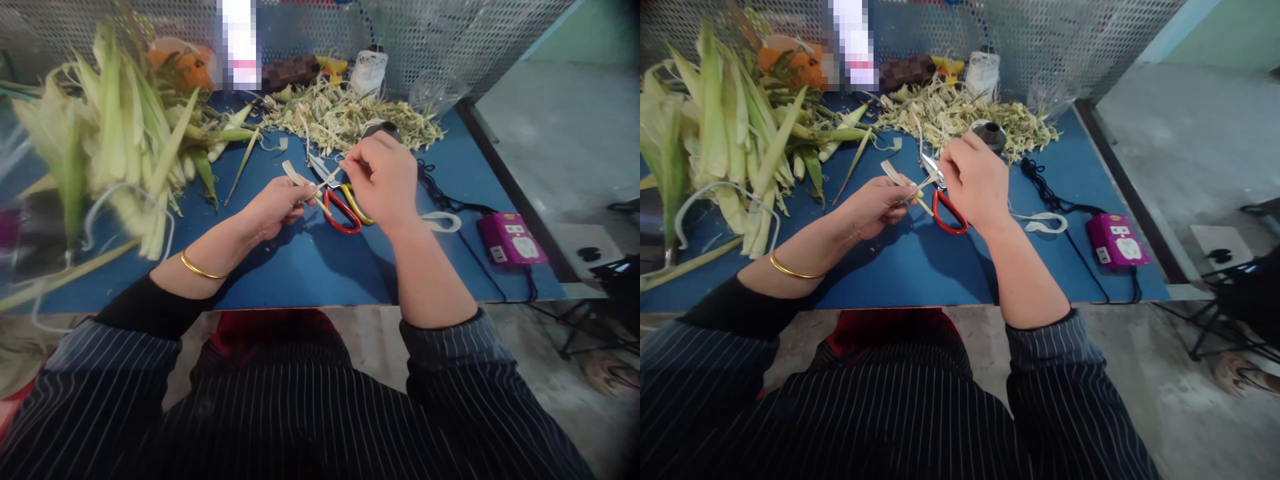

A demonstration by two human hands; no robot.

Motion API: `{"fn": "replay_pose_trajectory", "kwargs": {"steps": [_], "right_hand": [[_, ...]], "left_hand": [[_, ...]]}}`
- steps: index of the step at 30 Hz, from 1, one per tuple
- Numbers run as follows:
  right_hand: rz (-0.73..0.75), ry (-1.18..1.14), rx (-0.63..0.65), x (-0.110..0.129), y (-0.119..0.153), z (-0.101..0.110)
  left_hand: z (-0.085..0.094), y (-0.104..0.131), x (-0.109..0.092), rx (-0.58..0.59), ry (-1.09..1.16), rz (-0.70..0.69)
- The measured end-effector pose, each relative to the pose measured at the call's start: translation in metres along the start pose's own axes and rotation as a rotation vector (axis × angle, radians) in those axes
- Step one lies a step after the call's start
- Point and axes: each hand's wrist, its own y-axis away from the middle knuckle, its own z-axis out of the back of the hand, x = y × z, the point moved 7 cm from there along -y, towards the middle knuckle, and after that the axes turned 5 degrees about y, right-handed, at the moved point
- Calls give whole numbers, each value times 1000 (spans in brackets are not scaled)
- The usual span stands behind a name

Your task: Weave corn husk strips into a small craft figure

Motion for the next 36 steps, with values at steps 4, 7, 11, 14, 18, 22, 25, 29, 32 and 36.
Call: {"fn": "replay_pose_trajectory", "kwargs": {"steps": [4, 7, 11, 14, 18, 22, 25, 29, 32, 36], "right_hand": [[8, -12, 4, -2, 0, -1], [3, -50, 14, -3, -2, -3], [-126, -246, 101, -14, -5, -10], [-281, -512, 216, -26, -3, -21], [-433, -770, 343, -31, 2, -40], [-483, -758, 331, -28, 6, -50], [-407, -589, 280, -21, 5, -49], [-99, -255, 151, 2, 1, -35], [151, -26, 72, 23, 4, -26], [258, 21, 63, 32, 7, -22]], "left_hand": [[1, 1, -3, -5, -49, -38], [-2, 4, -6, 32, -78, -71], [-6, 6, -8, 103, -87, -84], [-9, 8, -10, 164, -60, -82], [-14, 10, -11, 248, -17, -84], [-10, 9, -17, 178, 14, -150], [0, 5, -23, 39, 29, -249], [15, -1, -28, -142, -57, -371], [23, -4, -30, -238, -193, -463], [16, -5, -28, -167, -380, -501]]}}
